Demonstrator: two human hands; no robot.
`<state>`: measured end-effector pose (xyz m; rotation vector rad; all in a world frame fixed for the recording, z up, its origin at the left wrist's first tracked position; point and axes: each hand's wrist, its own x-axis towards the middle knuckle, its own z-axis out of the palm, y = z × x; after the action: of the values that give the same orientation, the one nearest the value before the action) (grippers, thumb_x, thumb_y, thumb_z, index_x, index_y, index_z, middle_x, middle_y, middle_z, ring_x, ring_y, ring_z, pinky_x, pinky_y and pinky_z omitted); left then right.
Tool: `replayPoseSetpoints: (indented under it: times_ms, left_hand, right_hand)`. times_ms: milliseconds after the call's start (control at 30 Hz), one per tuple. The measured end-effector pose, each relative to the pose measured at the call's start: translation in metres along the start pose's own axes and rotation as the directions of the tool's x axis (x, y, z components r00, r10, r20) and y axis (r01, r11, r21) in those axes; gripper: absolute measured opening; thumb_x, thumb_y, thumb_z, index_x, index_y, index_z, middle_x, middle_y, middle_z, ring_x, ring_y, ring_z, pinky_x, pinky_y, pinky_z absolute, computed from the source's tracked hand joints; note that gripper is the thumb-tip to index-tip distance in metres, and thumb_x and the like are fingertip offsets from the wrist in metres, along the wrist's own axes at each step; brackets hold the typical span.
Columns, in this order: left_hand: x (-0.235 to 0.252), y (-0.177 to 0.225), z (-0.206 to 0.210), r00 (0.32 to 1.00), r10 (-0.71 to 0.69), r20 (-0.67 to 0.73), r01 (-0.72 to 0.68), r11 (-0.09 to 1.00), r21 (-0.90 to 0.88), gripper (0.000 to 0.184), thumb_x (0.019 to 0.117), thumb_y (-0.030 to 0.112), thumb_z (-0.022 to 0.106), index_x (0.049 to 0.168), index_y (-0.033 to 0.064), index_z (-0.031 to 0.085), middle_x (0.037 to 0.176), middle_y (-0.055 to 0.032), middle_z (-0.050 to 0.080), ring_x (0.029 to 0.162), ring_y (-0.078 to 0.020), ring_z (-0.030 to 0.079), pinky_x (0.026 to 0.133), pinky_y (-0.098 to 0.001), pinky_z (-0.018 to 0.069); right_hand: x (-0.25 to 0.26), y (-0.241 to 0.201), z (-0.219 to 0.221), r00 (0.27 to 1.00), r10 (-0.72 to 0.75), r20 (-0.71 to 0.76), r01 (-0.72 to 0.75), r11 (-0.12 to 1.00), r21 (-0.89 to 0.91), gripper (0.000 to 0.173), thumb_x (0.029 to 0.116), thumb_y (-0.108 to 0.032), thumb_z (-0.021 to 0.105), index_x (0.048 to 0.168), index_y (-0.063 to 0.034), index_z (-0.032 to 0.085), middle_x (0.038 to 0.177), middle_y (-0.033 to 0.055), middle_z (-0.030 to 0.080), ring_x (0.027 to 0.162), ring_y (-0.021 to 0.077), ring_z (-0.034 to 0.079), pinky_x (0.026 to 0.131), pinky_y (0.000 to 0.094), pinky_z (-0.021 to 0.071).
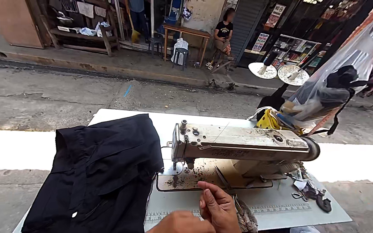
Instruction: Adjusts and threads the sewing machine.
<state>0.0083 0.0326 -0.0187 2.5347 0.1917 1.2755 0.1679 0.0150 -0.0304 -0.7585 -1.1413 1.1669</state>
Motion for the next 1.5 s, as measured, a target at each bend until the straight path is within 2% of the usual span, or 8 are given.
replayPoseSetpoints:
  times_ms: [67, 167, 233, 400, 567, 833, 1133, 1500]
  left_hand:
    - [0.021, -0.017, -0.029, 0.994, -0.033, 0.109, -0.005, 0.944, 0.331, 0.025, 0.1039, 0.019, 0.054, 0.125, 0.0268, 0.065, 0.122, -0.0011, 0.07, 0.072, -0.0155, 0.063, 0.06, -0.0298, 0.0483]
    - [0.059, -0.04, -0.067, 0.908, -0.219, 0.356, -0.038, 0.805, 0.593, 0.026, 0.0929, -0.002, 0.062, 0.113, 0.01, 0.072, 0.088, -0.0137, 0.07, 0.057, -0.031, 0.063, 0.049, -0.0439, 0.0476]
    - [0.073, -0.045, -0.079, 0.886, -0.218, 0.41, -0.142, 0.713, 0.687, 0.011, 0.0946, -0.003, 0.057, 0.094, 0.0033, 0.066, 0.076, -0.0117, 0.06, 0.055, -0.027, 0.059, 0.045, -0.0382, 0.0449]
    - [0.081, -0.07, -0.072, 0.934, -0.113, 0.338, -0.188, 0.651, 0.735, 0.013, 0.095, 0.004, 0.058, 0.084, 0.0014, 0.064, 0.07, -0.0105, 0.055, 0.054, -0.025, 0.057, 0.045, -0.0346, 0.0415]
    - [0.086, -0.08, -0.074, 0.932, -0.182, 0.315, -0.077, 0.747, 0.661, 0.015, 0.0945, 0.008, 0.061, 0.081, 0.0026, 0.063, 0.069, -0.0096, 0.053, 0.06, -0.025, 0.059, 0.051, -0.0352, 0.0475]
    - [0.089, -0.086, -0.076, 0.933, -0.172, 0.316, -0.067, 0.779, 0.623, 0.019, 0.0971, 0.012, 0.059, 0.079, 0.0049, 0.062, 0.07, -0.0075, 0.052, 0.062, -0.0232, 0.058, 0.052, -0.0348, 0.0464]
    - [0.071, -0.092, -0.075, 0.962, -0.013, 0.274, -0.18, 0.726, 0.664, 0.014, 0.0998, 0.012, 0.057, 0.091, 0.0066, 0.067, 0.08, -0.0087, 0.061, 0.073, -0.0248, 0.064, 0.061, -0.0367, 0.0505]
    - [0.073, -0.089, -0.072, 0.929, 0.15, 0.338, -0.343, 0.694, 0.634, 0.02, 0.0991, 0.003, 0.056, 0.108, 0.01, 0.072, 0.097, -0.0066, 0.069, 0.079, -0.0205, 0.062, 0.074, -0.0328, 0.0496]
  right_hand:
    - [-0.005, 0.026, -0.018, 0.954, -0.28, 0.106, 0.298, 0.854, -0.427, 0.017, 0.1011, -0.011, 0.058, 0.112, -0.0076, 0.071, 0.091, -0.0032, 0.072, 0.083, -0.0046, 0.066, 0.079, 0.0122, 0.055]
    - [0.007, 0.044, -0.038, 0.883, -0.415, 0.218, 0.39, 0.391, -0.834, 0.027, 0.0906, -0.001, 0.058, 0.111, 0.0006, 0.075, 0.085, 0.0115, 0.072, 0.075, 0.0201, 0.071, 0.072, 0.0312, 0.06]
    - [0.022, 0.044, -0.043, 0.928, -0.358, 0.102, 0.224, 0.319, -0.921, 0.033, 0.0887, 0.003, 0.058, 0.117, 0.0039, 0.074, 0.091, 0.0184, 0.075, 0.077, 0.0316, 0.075, 0.07, 0.0432, 0.062]
    - [0.04, 0.044, -0.019, 0.993, -0.096, -0.069, -0.028, 0.373, -0.927, 0.043, 0.0879, 0.009, 0.055, 0.128, 0.0029, 0.069, 0.097, 0.0251, 0.073, 0.084, 0.0406, 0.073, 0.074, 0.0533, 0.059]
    - [0.046, 0.058, 0.024, 0.985, -0.163, 0.058, 0.144, 0.585, -0.798, 0.033, 0.0883, 0.009, 0.056, 0.116, 0.0072, 0.073, 0.087, 0.0216, 0.073, 0.075, 0.0341, 0.073, 0.069, 0.0467, 0.0608]
    - [0.069, -0.002, 0.023, 0.991, -0.019, 0.133, 0.047, 0.976, -0.214, 0.026, 0.0972, 0.001, 0.05, 0.109, 0.0065, 0.072, 0.071, -0.0038, 0.06, 0.057, -0.0066, 0.044, 0.053, 0.0131, 0.039]
    - [0.038, 0.015, -0.006, 0.979, 0.068, 0.192, 0.036, 0.869, -0.493, 0.028, 0.0978, 0.001, 0.05, 0.111, 0.0037, 0.074, 0.08, 0.0081, 0.069, 0.062, 0.0014, 0.053, 0.059, 0.0192, 0.0456]
    - [0.038, 0.002, 0.042, 0.951, -0.217, 0.219, 0.265, 0.938, -0.223, 0.026, 0.0921, 0.006, 0.051, 0.106, 0.0113, 0.072, 0.079, 0.0083, 0.07, 0.064, -0.0038, 0.055, 0.062, 0.0139, 0.0482]
